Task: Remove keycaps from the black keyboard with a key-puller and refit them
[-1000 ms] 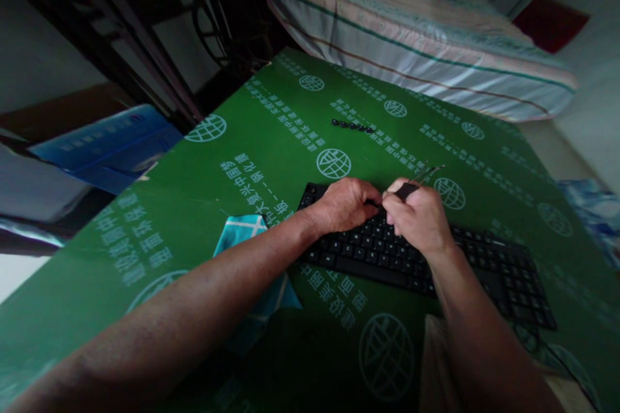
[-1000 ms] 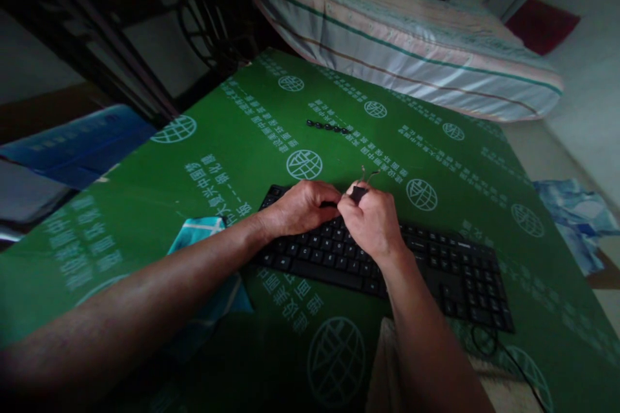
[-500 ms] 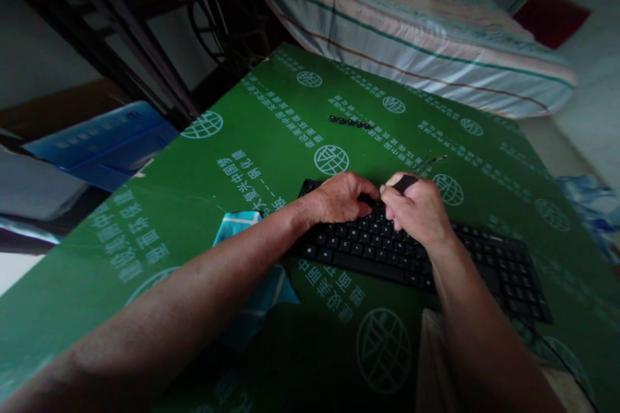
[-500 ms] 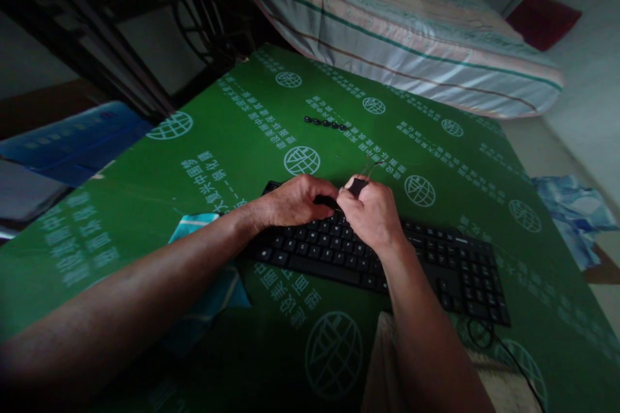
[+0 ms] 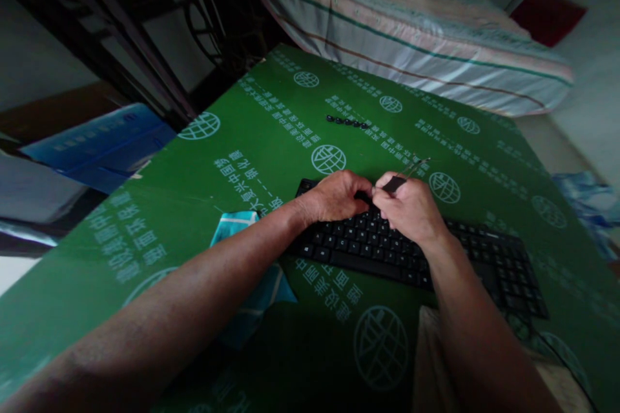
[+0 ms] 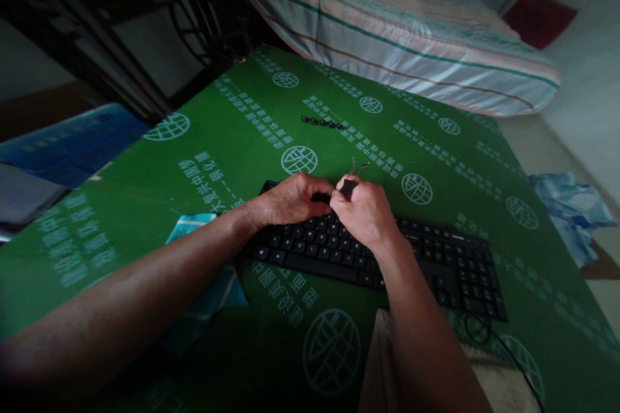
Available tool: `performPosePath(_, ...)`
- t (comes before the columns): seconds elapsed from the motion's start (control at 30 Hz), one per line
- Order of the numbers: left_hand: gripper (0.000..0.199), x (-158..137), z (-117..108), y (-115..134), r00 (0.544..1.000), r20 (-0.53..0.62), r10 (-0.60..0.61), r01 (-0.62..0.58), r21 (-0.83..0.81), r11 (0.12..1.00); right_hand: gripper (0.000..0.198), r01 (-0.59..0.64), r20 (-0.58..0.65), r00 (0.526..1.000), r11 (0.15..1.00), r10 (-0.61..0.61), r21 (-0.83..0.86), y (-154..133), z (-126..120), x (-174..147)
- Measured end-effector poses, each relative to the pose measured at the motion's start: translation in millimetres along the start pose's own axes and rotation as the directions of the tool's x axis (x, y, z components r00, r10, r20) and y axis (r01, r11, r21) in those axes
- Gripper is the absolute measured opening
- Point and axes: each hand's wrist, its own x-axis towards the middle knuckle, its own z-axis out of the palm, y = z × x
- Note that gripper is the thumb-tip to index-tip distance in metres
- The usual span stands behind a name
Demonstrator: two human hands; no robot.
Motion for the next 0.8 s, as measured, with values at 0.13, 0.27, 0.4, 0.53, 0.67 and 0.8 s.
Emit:
performPosePath(0.13,0.022,0.7,2.8,1.5,0.999,-0.038,-0.027,0.029,0.059,0.998,0.016,-0.034,0.028,0.999,0.999,0.033,0.039,-0.2,0.7,-1.3)
performPosePath(0.27,0.022,1.3,5.5,2.5,0.996,-0.083,-0.039,0.046,0.078,0.996,0.013,-0.039,-0.021,0.999,0.998,0.040,0.045,3.4,5.8,-1.2)
performPosePath(0.4,0.019,1.6,6.9,2.9,0.992,-0.124,-0.033,0.044,0.090,0.995,0.009,-0.044,-0.085,0.995,0.999,0.044,0.000,4.1,11.6,-1.4)
performPosePath(0.53,0.017,1.2,8.4,2.8,0.990,-0.140,-0.023,0.037,0.096,0.995,0.011,-0.008,-0.102,0.995,0.999,0.004,-0.044,4.3,10.8,-1.5)
performPosePath(0.67,0.017,1.0,9.5,2.6,0.988,-0.155,-0.014,0.030,0.102,0.994,0.016,-0.037,0.044,0.999,0.993,0.032,0.110,7.0,2.3,-0.8)
performPosePath(0.8,0.017,1.2,9.0,2.6,0.987,-0.160,-0.011,0.029,0.107,0.994,0.018,-0.092,0.135,0.989,0.977,0.066,0.194,9.2,-3.8,-0.3)
